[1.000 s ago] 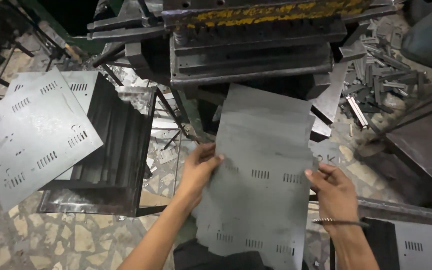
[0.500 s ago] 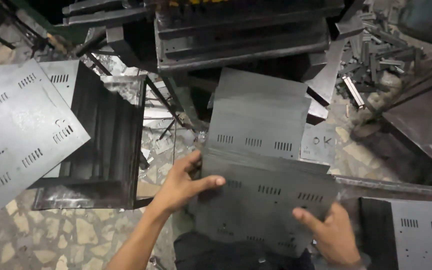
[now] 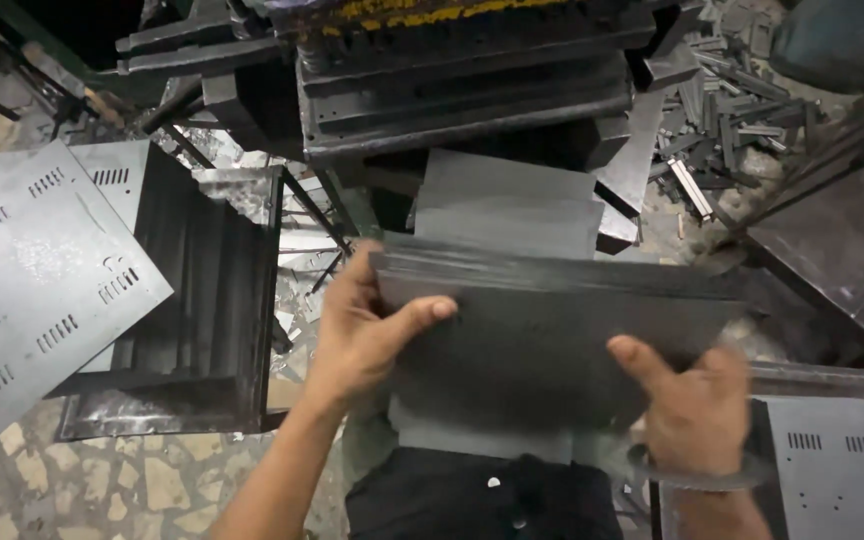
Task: Manually feeding and aligning metal sheets into a stamping press machine and stacking the finished parts.
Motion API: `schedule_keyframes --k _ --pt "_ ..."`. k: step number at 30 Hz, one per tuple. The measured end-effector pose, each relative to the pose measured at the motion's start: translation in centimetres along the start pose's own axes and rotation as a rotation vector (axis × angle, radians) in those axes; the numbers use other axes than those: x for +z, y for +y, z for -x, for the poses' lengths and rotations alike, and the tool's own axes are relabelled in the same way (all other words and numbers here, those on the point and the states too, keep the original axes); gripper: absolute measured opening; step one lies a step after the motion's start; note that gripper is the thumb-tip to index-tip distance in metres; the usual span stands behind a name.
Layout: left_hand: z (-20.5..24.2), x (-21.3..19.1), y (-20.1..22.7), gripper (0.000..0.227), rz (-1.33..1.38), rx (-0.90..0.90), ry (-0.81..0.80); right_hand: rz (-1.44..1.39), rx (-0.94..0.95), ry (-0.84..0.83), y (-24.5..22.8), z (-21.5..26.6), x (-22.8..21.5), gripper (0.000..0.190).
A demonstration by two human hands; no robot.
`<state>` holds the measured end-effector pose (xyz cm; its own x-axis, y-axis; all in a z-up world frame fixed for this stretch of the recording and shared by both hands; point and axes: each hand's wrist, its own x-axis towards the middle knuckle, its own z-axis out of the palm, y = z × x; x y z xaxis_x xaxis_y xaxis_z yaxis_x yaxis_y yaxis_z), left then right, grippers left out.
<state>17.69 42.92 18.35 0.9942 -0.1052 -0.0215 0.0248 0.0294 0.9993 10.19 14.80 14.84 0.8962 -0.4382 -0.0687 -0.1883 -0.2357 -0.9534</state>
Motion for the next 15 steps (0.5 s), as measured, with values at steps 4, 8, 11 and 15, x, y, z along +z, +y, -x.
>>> schedule_keyframes --k 4,8,11,15 --pt "-1.6 -0.3 -0.5 0.044 0.176 0.416 -0.214 -0.307 -0.394 -0.134 -0.5 -2.5 -0.7 0.040" --pt "-2.2 2.0 -2.1 0.084 0.028 0.719 -0.157 0.038 -0.367 -0.114 -2.3 -3.8 2.4 0.055" --pt "-1.1 1.9 -2.2 0.127 -0.019 0.662 -0.082 -0.245 -0.625 -0.238 0.0 -3.3 2.9 0.085" --pt "-1.8 1.7 -2.9 0.138 0.002 0.641 -0.104 -0.289 -0.659 -0.256 -0.1 -3.8 2.9 0.103"
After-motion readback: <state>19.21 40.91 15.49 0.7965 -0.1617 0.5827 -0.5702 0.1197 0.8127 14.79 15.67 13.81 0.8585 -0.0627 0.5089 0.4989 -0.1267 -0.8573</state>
